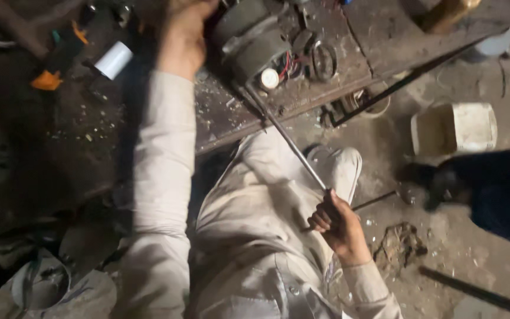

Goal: The person handles a small electrical motor, inserts a cylindrical component into its housing, and uses a metal rod to press or adjust internal parts. The person then manipulates wires and uses pliers to cut or trim them.

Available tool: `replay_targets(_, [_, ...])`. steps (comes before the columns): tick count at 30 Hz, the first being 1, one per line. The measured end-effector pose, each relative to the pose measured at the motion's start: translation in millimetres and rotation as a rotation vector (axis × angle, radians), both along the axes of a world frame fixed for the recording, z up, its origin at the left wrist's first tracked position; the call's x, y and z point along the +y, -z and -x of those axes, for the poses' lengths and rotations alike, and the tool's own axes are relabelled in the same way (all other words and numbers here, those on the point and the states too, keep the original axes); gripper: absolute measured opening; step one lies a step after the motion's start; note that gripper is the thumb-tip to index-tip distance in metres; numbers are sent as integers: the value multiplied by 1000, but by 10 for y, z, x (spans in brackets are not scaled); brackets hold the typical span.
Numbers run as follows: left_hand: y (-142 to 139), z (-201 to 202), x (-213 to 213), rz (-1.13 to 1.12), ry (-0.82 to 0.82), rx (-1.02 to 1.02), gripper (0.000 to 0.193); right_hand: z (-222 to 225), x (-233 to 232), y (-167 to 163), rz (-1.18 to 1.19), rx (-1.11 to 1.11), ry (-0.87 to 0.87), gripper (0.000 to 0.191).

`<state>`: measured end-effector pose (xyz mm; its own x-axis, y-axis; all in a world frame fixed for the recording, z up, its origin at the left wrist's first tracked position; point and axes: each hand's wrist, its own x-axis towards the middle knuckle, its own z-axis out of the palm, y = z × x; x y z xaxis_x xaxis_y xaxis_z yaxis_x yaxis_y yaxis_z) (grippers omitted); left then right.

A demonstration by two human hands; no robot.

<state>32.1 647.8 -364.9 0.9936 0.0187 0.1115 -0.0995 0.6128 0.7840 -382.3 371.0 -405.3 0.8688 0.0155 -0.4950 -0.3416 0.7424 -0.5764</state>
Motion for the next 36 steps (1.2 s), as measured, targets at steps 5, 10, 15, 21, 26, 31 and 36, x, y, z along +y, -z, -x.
replay_targets(5, [-81,52,-194,-85,-38,136,22,-1,-21,58,-17,-53,-28,43])
replay_targets(10, [-301,238,-199,26,111,49,29,-14,-71,134,-33,-79,-39,50])
replay_targets(15, [-245,140,-3,-113,156,376,28,-34,-76,183,-32,-57,-30,46])
replay_targets(21, [34,-62,-110,-83,131,139,47,-62,-32,17,-45,-118,2,48])
replay_targets(26, [-42,45,-216,-162,99,44,72,54,184,-246,153,-107,368,7])
replay_targets(31, [-281,477,-158,-462,35,-65,88,268,326,-274,271,-378,697,23])
replay_targets(36, [-471,683,-61,-703,235,-470,61,513,318,-215,395,-619,685,28])
